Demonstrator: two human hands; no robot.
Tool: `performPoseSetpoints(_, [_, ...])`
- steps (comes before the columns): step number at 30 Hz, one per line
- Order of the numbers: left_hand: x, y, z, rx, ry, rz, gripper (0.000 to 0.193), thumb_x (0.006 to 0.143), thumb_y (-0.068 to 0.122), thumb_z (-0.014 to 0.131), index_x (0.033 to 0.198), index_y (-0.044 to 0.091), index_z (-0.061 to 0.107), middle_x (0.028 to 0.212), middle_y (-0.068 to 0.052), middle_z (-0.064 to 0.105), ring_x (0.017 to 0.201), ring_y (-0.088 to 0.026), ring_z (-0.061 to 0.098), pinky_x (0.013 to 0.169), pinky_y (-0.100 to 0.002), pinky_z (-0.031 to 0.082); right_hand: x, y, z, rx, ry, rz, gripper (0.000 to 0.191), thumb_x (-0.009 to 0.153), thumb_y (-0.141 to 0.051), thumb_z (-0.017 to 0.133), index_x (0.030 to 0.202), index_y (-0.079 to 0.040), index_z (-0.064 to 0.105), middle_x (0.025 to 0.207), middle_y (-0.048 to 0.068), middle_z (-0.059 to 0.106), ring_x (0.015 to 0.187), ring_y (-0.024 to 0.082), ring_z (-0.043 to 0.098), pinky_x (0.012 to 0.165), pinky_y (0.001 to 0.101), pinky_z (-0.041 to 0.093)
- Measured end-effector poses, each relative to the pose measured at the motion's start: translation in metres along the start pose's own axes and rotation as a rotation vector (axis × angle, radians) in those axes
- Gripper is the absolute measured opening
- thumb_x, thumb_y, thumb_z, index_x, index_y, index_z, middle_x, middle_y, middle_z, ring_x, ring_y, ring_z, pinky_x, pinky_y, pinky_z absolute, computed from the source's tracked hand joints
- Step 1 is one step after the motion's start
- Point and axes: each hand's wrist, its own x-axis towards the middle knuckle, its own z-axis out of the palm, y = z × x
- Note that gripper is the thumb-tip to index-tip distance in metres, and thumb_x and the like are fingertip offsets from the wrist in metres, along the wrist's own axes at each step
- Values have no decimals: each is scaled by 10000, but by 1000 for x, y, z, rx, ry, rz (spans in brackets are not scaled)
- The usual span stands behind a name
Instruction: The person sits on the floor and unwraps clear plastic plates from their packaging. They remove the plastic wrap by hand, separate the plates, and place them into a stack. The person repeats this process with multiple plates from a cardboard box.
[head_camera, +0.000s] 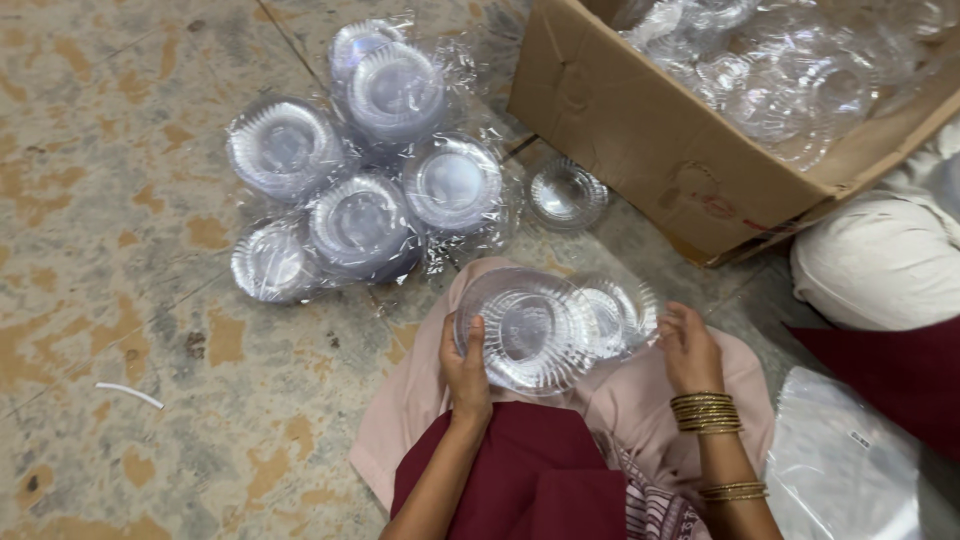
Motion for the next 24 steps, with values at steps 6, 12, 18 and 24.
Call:
performPoseSetpoints(6, [0,-4,1,15,-17,30,335,1015,310,630,1171,14,631,1048,-71,673,963,-141,611,877,-287,500,-30,-64,25,-321,-67,-143,253,960,-203,687,1172,-75,733,1129,101,745,874,211,742,717,346,598])
performPoseSetpoints(12, [-1,-1,1,49,-21,66,354,1017,327,632,1174,9,628,1064,-77,683,993,-147,623,903,-292,504,-47,-124,50,-479,-45,-364,258,847,-219,791,1051,-64,760,1025,63,761,792,165,748,650,312,577])
performPoseSetpoints(18, [-1,1,2,80,-7,76,401,1004,353,639,1219,15,616,1090,-89,683,1019,-162,629,917,-303,508,-64,-137,58,-657,55,-478,220,860,-190,798,1058,-95,793,1065,51,764,713,183,716,642,330,568])
performPoseSetpoints(24, [-2,0,3,76,-24,83,412,1003,350,643,1239,15,606,1110,-85,684,1039,-160,633,936,-305,509,-68,-134,69,-618,36,-484,321,821,-222,796,1098,-67,748,1125,76,703,837,198,714,683,336,577])
